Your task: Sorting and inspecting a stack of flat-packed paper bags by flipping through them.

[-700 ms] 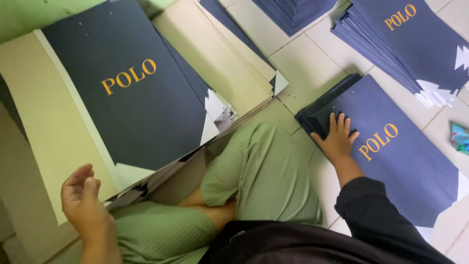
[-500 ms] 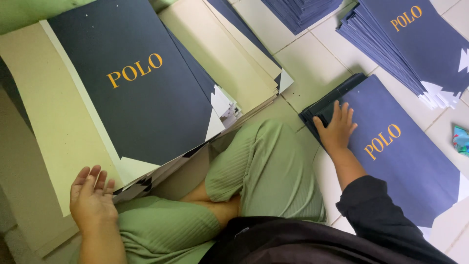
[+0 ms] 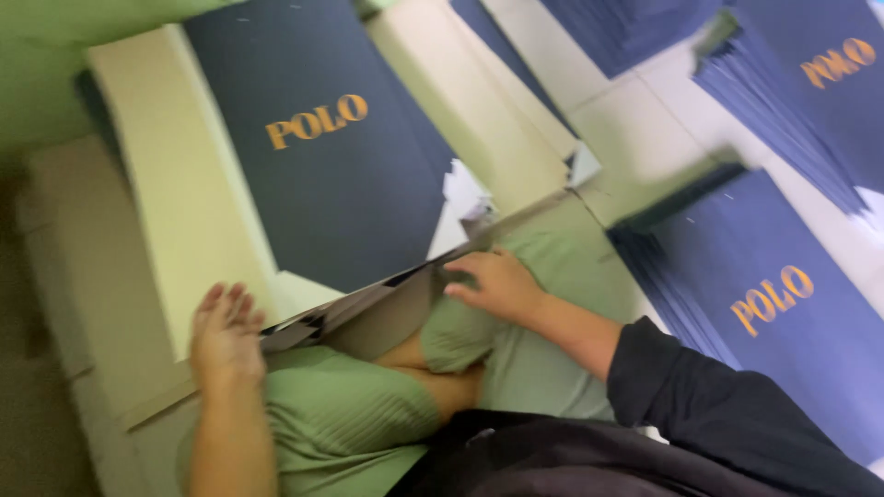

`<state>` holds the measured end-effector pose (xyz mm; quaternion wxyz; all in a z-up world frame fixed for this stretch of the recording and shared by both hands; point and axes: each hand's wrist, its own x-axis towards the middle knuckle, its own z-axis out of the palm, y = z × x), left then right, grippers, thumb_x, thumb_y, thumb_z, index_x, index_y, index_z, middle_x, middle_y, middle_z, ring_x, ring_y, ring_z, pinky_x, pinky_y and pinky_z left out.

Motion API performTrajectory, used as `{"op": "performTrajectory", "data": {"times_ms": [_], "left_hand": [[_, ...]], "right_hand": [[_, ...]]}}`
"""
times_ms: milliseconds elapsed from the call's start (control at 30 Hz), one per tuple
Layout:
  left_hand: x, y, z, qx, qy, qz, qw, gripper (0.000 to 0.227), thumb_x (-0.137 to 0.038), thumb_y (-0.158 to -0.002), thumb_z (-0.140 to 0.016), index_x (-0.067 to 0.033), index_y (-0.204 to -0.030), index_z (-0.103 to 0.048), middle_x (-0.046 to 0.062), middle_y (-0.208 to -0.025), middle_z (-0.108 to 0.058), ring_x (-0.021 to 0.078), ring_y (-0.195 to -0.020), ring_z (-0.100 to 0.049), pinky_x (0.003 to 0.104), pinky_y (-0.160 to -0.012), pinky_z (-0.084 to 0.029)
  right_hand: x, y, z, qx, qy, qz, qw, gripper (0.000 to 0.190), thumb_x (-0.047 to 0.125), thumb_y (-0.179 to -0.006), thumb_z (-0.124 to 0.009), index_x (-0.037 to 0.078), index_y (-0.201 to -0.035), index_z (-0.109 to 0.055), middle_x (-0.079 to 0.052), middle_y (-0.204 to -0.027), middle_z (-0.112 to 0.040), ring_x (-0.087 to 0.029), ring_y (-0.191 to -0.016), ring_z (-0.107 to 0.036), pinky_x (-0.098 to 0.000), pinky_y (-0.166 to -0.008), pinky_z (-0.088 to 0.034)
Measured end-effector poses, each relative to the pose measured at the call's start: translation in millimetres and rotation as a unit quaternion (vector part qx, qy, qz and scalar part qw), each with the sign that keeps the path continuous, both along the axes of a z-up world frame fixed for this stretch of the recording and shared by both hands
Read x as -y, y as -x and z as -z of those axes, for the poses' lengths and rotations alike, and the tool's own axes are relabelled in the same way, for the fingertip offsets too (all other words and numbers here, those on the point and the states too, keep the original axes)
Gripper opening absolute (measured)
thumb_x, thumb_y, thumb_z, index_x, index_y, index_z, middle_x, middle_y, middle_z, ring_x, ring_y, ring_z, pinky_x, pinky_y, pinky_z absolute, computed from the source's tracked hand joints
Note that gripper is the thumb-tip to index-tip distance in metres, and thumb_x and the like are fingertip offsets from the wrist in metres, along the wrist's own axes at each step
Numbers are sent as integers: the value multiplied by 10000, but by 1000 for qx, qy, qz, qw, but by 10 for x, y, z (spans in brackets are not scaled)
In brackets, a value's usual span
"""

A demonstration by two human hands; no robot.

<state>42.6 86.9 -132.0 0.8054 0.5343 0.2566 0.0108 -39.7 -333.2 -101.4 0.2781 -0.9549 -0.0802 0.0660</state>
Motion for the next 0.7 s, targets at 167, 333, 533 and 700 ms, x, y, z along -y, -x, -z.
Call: {"op": "performTrajectory", "data": {"times_ms": [167, 333, 533, 700], "left_hand": [[291, -214, -57, 20, -128, -18, 991, 444, -183, -966, -634, -141, -1385, -495, 91, -1278, -592, 253, -1172, -531, 440, -974, -411], [379, -691, 200, -95, -404, 52, 908, 659, -437, -878, -717, -215, -1470, -531, 177, -1431, -570, 392, -1364, -512, 550, -1100, -420], [48, -743, -45, -206, -594, 104, 770, 807, -600, -843, -696, -320, -1547, -418, 86, -1701, -202, 393, -1544, -139, 754, -1130, -119], [129, -622, -281, -218, -648, 91, 724, 824, -583, -811, -693, -255, -1529, -454, 178, -1698, -156, 434, -1554, -101, 756, -1143, -58]], "right_hand": [[-290, -694, -228, 170, -137, 88, 972, 304, 256, -919, -736, 240, -1223, -740, -15, -1185, -724, -252, -1157, -650, -419, -1029, -485], [-103, -1267, 10, 194, 9, 113, 974, 443, 383, -915, -746, 174, -1303, -705, -107, -1146, -672, -344, -1093, -658, -468, -955, -527], [73, -956, -181, -70, 128, 203, 968, 491, 638, -893, -634, 199, -1079, -748, -145, -936, -802, -392, -1028, -747, -524, -893, -563], [98, -945, -110, -164, -60, 204, 963, 403, 419, -853, -758, 122, -1125, -780, -124, -744, -833, -314, -713, -797, -409, -713, -577]]}}
